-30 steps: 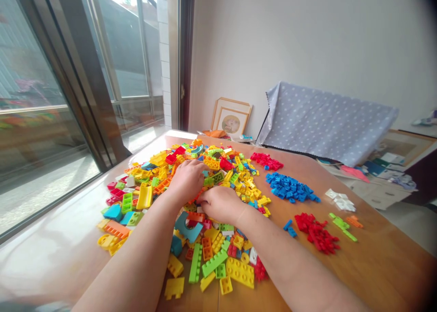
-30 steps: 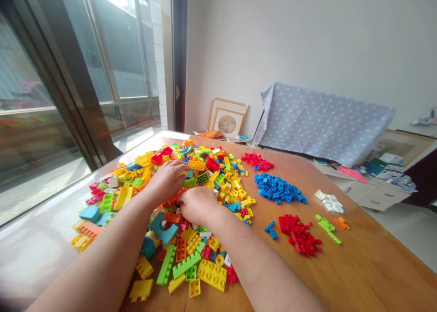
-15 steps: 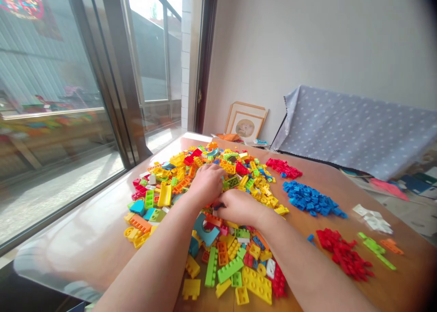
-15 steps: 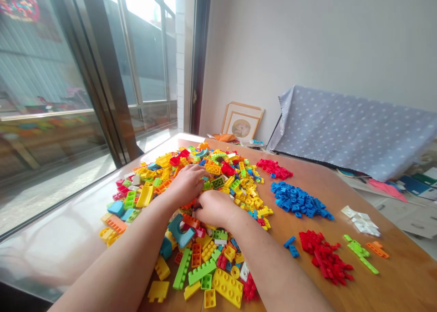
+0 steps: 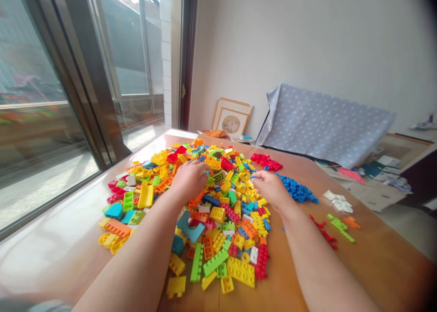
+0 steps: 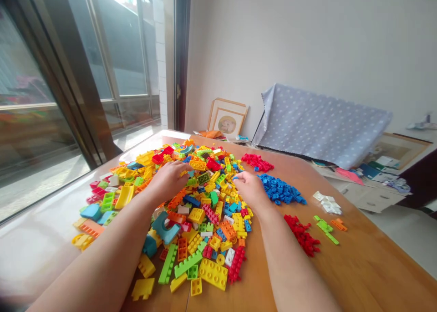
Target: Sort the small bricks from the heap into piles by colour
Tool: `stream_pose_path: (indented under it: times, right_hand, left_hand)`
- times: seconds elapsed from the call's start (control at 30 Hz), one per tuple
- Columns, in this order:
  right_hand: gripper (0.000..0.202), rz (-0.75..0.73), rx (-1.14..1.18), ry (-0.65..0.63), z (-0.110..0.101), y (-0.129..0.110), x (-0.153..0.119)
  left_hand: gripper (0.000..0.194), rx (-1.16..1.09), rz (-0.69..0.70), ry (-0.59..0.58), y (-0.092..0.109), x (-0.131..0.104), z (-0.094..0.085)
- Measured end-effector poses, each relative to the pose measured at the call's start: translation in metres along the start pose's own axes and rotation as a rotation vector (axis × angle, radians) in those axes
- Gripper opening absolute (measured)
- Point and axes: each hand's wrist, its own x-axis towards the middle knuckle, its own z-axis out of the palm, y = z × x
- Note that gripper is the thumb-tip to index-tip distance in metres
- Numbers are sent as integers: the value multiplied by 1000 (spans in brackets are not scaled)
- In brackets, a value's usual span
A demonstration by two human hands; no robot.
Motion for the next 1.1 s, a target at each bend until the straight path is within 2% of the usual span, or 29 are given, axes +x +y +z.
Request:
stream_pose_path:
  times: [0.07, 0.23, 0.4, 0.5, 0.53, 0.6, 0.73, 0.83, 0.93, 1.03, 1.1]
  right_hand:
    - [25, 142, 110, 201, -25, 25, 10]
    - [35, 264, 145, 462, -73, 76, 20]
    - [62, 257, 211, 604, -83, 100, 22]
    - [60, 197, 216, 609, -78, 94, 19]
    - [54, 175, 214, 575, -76, 88, 15]
    - [42, 141, 199, 422, -70, 70, 6]
    - [31, 16, 72, -61, -57, 24, -24]
    - [26, -82, -50, -392, -46, -6, -46]
    - [19, -160, -146, -643, -36, -27, -63]
    - [17, -182, -230, -810, -30, -43, -76]
    - [20, -216, -327, -861, -26, -53, -82]
  left_hand:
    - [33, -15, -2, 4, -1, 1, 0]
    - [33, -41, 44, -18, 4, 2, -2]
    - [31, -74, 181, -75, 18, -1, -6]
    - [38, -66, 275, -159, 25, -4, -7]
    - [44, -64, 303, -203, 27, -5, -6]
    - [61, -59, 332, -294, 30, -8, -4]
    - [86, -25, 315, -386, 33, -12, 7]
    - [84, -2, 311, -384, 34, -13, 17]
    - [74, 15, 308, -349, 33, -13, 25]
    - [67, 34, 292, -314, 31, -11, 27]
    - [65, 51, 284, -296, 30, -10, 27]
